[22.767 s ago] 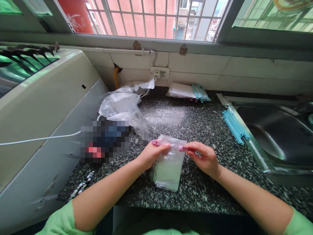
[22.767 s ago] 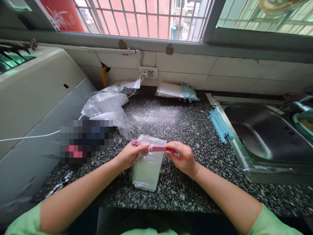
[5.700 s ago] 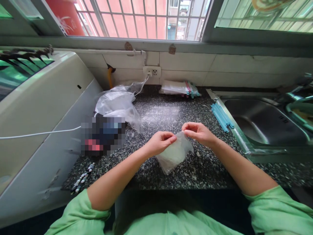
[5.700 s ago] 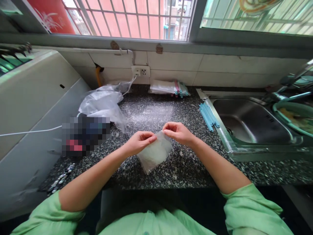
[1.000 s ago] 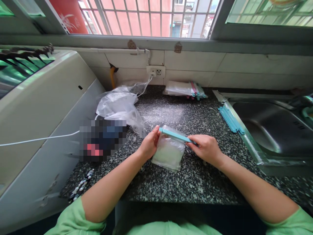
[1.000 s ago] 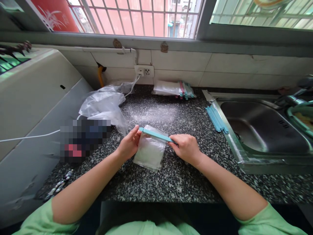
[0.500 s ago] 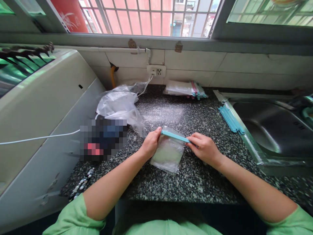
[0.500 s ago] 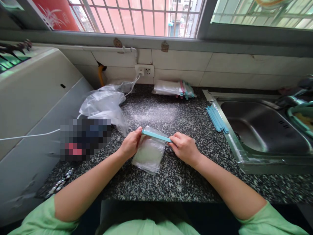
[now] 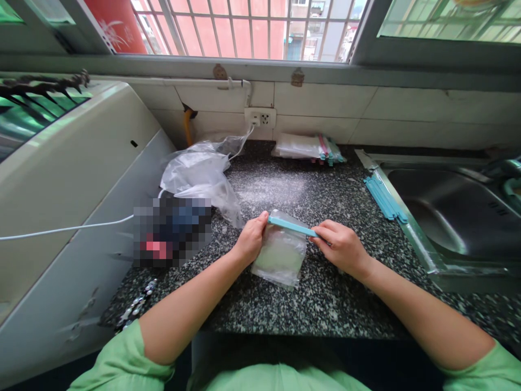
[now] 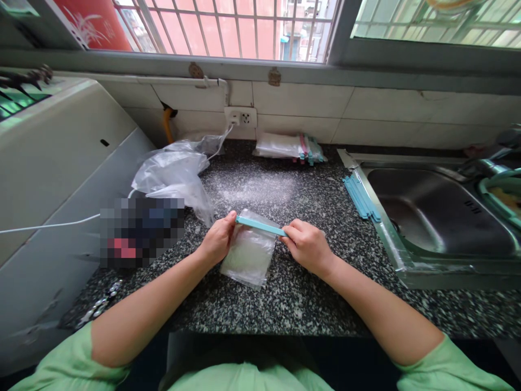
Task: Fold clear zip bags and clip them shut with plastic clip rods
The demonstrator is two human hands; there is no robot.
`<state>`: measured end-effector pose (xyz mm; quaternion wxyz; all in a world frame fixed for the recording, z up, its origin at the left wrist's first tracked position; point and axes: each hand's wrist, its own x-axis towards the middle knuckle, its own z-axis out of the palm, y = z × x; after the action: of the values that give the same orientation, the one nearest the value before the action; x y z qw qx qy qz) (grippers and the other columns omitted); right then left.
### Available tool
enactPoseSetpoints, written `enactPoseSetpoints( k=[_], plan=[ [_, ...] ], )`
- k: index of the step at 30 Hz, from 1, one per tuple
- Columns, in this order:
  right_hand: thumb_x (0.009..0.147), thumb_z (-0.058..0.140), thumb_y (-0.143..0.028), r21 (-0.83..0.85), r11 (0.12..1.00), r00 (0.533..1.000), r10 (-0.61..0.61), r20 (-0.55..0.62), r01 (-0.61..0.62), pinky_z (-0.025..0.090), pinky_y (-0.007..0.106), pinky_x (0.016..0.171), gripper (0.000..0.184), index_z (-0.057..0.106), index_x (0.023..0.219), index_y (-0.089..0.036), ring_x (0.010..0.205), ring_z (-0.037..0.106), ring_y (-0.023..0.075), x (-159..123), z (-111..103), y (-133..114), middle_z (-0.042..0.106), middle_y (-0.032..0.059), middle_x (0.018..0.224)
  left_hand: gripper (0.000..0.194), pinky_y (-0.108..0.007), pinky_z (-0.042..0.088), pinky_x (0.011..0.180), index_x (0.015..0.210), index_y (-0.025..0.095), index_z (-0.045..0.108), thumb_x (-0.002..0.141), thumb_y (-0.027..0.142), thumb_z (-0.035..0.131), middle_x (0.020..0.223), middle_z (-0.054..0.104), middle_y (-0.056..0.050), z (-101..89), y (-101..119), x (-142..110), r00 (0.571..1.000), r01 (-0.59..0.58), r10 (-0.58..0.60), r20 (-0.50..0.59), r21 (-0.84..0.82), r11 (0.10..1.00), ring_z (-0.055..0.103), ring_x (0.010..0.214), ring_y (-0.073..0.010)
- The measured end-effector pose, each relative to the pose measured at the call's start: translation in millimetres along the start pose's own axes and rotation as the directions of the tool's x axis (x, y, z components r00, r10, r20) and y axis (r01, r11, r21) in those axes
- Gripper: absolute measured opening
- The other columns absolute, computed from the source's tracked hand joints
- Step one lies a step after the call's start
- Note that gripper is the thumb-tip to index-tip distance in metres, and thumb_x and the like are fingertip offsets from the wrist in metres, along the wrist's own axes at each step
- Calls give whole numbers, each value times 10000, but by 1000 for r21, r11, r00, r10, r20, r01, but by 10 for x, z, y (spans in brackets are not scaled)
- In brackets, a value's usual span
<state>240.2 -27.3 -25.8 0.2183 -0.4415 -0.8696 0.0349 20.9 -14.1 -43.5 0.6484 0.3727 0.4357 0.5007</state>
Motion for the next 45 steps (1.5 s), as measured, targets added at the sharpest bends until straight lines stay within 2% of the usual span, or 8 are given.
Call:
enactPoseSetpoints(
  k=[6, 17, 29, 39, 45],
  plan=[
    [863, 481, -234, -16, 1000, 1000, 4, 7, -4, 464, 284, 680, 177, 645, 844, -170, 733, 594, 174, 3, -14, -3, 637, 70, 797, 420, -231, 328, 528, 525, 156, 516, 630, 542, 644, 475, 466, 33, 12, -35, 13, 998, 56, -57, -9, -88, 995, 389, 490, -96],
    [872, 466, -252, -13, 1000, 1000, 0, 3, 0, 467, 281, 681, 190, 640, 838, -186, 733, 590, 167, -2, -4, 4, 636, 65, 799, 386, -237, 334, 525, 518, 145, 543, 671, 488, 634, 467, 501, 22, 46, -13, 16, 995, 92, -98, -36, -143, 985, 418, 478, -100],
    [875, 470, -256, -4, 1000, 1000, 6, 4, -6, 478, 286, 700, 187, 636, 862, -171, 748, 598, 171, 4, -4, 7, 645, 70, 822, 352, -240, 348, 533, 560, 146, 555, 671, 466, 651, 492, 506, 30, 20, -34, 23, 997, 61, -69, -45, -156, 986, 422, 487, -99],
    [859, 505, -238, -15, 999, 995, -43, -87, 41, 491, 273, 678, 154, 643, 889, -177, 736, 616, 165, 2, 11, 23, 663, 58, 818, 391, -234, 333, 503, 510, 154, 508, 674, 478, 653, 465, 475, 38, 17, -22, 19, 998, 54, -60, -30, -163, 985, 391, 462, -90],
    [846, 530, -231, -17, 997, 986, -78, -149, 76, 513, 280, 673, 143, 649, 897, -170, 728, 628, 169, 9, 19, 24, 673, 59, 815, 348, -231, 315, 481, 553, 147, 548, 711, 444, 637, 441, 442, 51, 5, -39, 29, 998, 17, -26, -50, -171, 985, 367, 440, -86]
  ],
)
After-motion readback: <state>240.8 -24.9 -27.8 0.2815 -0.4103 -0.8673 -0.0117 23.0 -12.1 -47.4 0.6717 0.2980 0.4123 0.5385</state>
